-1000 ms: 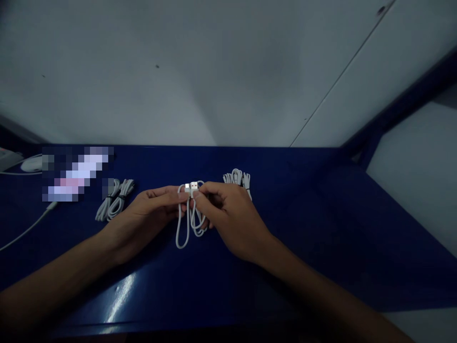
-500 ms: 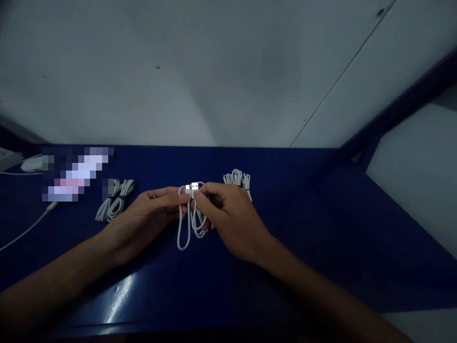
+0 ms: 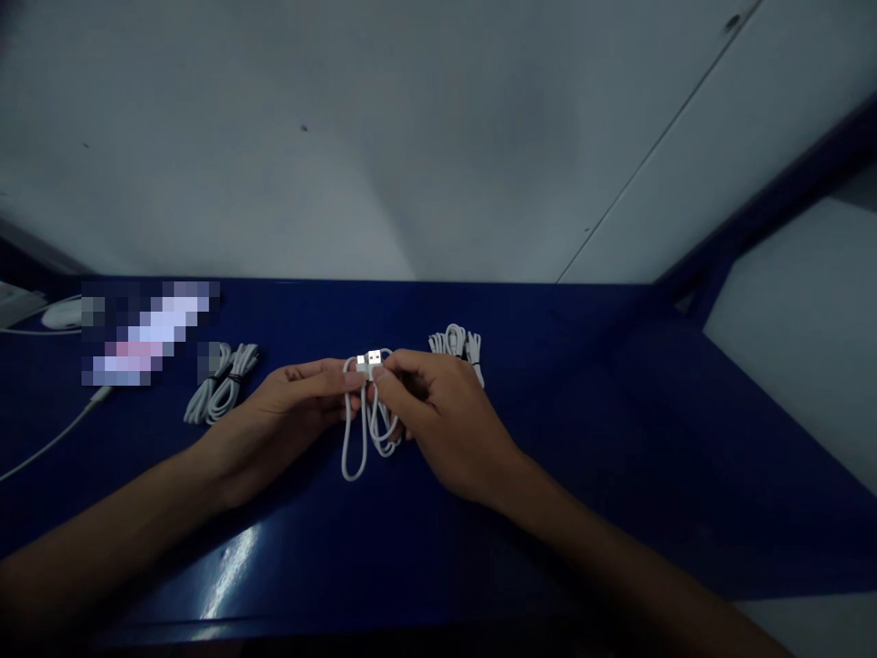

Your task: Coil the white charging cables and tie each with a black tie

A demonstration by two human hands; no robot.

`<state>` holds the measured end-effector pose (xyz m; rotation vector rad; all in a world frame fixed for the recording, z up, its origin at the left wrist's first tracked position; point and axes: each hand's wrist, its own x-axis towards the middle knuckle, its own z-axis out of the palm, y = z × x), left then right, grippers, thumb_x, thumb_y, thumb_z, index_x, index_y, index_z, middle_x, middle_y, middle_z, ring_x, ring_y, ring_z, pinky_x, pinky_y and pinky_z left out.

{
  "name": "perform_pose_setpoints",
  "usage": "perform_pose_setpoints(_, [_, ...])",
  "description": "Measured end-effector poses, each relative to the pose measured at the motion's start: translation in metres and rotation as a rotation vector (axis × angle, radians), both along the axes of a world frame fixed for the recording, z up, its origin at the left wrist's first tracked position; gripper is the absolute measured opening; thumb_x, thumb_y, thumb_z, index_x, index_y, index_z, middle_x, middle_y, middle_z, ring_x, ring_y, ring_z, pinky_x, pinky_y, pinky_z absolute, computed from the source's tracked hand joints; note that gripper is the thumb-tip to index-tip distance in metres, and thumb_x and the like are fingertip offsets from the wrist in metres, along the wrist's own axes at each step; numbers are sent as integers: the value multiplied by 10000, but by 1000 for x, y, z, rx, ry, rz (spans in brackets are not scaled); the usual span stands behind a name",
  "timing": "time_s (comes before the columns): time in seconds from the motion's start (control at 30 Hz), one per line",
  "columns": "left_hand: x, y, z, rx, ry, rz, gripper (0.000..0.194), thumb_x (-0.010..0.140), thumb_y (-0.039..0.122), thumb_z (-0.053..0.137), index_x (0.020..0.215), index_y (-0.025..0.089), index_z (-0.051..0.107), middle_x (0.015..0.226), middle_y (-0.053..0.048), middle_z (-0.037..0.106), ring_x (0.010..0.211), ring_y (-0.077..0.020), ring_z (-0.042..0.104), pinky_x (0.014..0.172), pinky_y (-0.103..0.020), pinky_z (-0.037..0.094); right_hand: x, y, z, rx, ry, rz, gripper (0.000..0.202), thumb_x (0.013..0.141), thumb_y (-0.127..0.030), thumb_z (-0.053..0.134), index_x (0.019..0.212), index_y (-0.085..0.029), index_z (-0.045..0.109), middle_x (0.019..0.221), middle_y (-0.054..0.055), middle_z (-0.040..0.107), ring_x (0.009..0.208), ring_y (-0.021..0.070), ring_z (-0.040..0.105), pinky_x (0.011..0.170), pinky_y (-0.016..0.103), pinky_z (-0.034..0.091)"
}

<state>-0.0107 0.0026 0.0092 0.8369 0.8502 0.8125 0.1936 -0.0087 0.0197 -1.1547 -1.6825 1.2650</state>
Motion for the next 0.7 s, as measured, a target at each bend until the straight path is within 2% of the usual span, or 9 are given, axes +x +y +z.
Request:
perform_pose_setpoints(0.3, [0,0,-1,-8,-13,8,172,951,252,787,1066,151,867,1068,-102,803,975,-198,696,988,-343,518,-2,-1,0,19,-18,-23,340,1077,-294,577,746,-226,618,718,-11,690,630,155,648,584,316,516])
perform_pose_setpoints(0.7, [-1,-2,-1,-13,-6,14,164,946,263,796,1062,171,869,1078,-92,808,983,-197,692,997,-346,508,-4,-3,1,31,-29,-35,356,1073,-270,562,720,-231,564,715,-13,681,626,152,645,566,315,499])
